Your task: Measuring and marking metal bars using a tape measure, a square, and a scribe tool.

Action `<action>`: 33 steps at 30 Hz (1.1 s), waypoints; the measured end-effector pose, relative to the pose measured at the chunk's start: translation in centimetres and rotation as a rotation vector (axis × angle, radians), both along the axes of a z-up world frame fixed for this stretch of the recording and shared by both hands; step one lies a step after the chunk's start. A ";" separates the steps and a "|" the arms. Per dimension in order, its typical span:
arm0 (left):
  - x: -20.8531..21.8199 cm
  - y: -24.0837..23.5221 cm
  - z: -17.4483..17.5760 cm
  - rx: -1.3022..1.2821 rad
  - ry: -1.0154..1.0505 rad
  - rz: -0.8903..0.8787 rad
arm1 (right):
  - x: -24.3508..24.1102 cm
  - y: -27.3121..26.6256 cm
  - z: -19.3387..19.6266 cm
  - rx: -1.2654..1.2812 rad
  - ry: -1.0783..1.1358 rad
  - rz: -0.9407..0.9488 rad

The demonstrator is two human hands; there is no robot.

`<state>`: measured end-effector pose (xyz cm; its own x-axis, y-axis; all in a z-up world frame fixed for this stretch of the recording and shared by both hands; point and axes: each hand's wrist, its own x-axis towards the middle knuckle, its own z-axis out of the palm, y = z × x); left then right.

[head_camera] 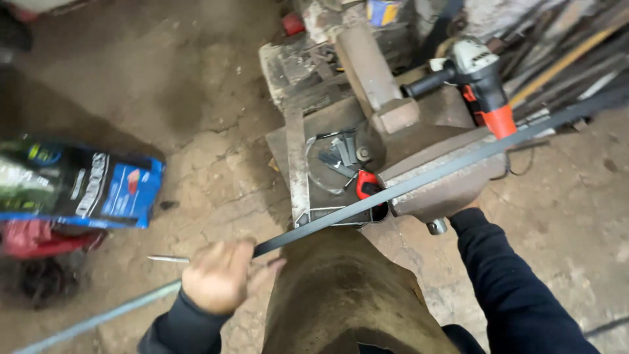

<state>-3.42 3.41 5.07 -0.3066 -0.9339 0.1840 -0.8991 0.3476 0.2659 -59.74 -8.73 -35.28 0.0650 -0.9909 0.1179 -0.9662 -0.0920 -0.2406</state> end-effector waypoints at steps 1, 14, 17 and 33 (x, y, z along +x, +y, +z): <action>-0.3 1.3 -0.4 -0.078 0.016 -0.034 | 0.9 -0.5 0.0 0.028 -0.023 0.012; -5.6 2.8 -14.0 0.610 0.093 0.707 | 3.4 0.0 -2.7 0.312 -0.217 -0.008; -4.7 1.4 -22.6 0.007 0.473 0.493 | 1.9 0.9 -2.8 0.340 -0.242 -0.071; -3.7 3.0 -25.7 0.651 1.537 0.963 | 19.5 13.7 19.8 -0.006 -0.253 0.453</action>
<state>-7.13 6.42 -20.66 0.3368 -0.6901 -0.6406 0.3977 -0.5124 0.7611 -40.24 4.93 -15.46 0.4558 -0.8693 0.1913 -0.7408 -0.4896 -0.4599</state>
